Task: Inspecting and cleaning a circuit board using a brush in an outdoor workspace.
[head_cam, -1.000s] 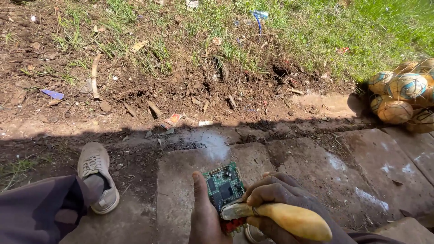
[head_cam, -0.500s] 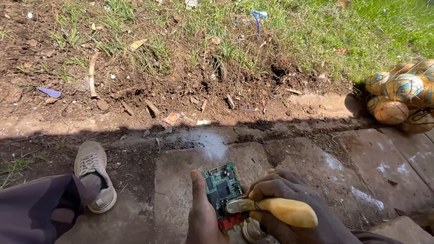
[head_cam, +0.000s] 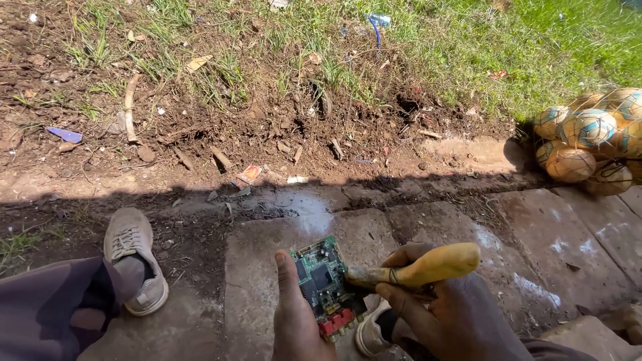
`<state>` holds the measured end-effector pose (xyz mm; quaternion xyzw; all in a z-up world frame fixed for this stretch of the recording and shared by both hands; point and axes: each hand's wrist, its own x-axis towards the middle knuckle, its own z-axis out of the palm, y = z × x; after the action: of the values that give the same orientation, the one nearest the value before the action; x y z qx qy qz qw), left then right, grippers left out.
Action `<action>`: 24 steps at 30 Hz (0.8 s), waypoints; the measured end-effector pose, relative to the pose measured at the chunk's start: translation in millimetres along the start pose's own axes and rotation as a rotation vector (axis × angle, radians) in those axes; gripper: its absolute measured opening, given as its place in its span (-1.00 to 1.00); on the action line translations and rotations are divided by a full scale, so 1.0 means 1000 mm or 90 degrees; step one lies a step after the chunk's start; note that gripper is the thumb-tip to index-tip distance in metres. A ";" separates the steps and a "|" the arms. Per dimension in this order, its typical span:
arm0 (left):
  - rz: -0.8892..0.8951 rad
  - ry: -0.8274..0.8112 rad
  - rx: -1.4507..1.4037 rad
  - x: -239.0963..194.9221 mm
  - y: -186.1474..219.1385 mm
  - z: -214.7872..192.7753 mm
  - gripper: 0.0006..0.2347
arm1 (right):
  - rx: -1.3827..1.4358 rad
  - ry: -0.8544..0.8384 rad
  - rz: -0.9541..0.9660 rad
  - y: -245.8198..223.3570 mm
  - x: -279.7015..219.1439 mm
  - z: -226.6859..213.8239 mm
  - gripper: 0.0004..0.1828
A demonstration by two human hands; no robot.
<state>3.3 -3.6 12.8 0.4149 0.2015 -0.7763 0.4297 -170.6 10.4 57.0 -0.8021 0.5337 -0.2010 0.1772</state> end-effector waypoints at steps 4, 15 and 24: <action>0.009 0.001 -0.005 -0.001 0.003 0.002 -0.13 | 0.015 -0.013 0.085 0.006 0.002 0.002 -0.74; 0.080 0.046 0.121 -0.021 0.011 0.016 -0.26 | 0.108 -0.067 0.171 0.013 -0.004 0.016 -0.72; 0.156 0.100 0.287 -0.012 0.002 0.009 -0.37 | 0.211 -0.124 0.206 0.005 -0.007 0.012 -0.70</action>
<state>4.8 -4.5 28.1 0.5804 0.0043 -0.7091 0.4004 -170.7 16.0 43.2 -0.6819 0.5951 -0.1765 0.3868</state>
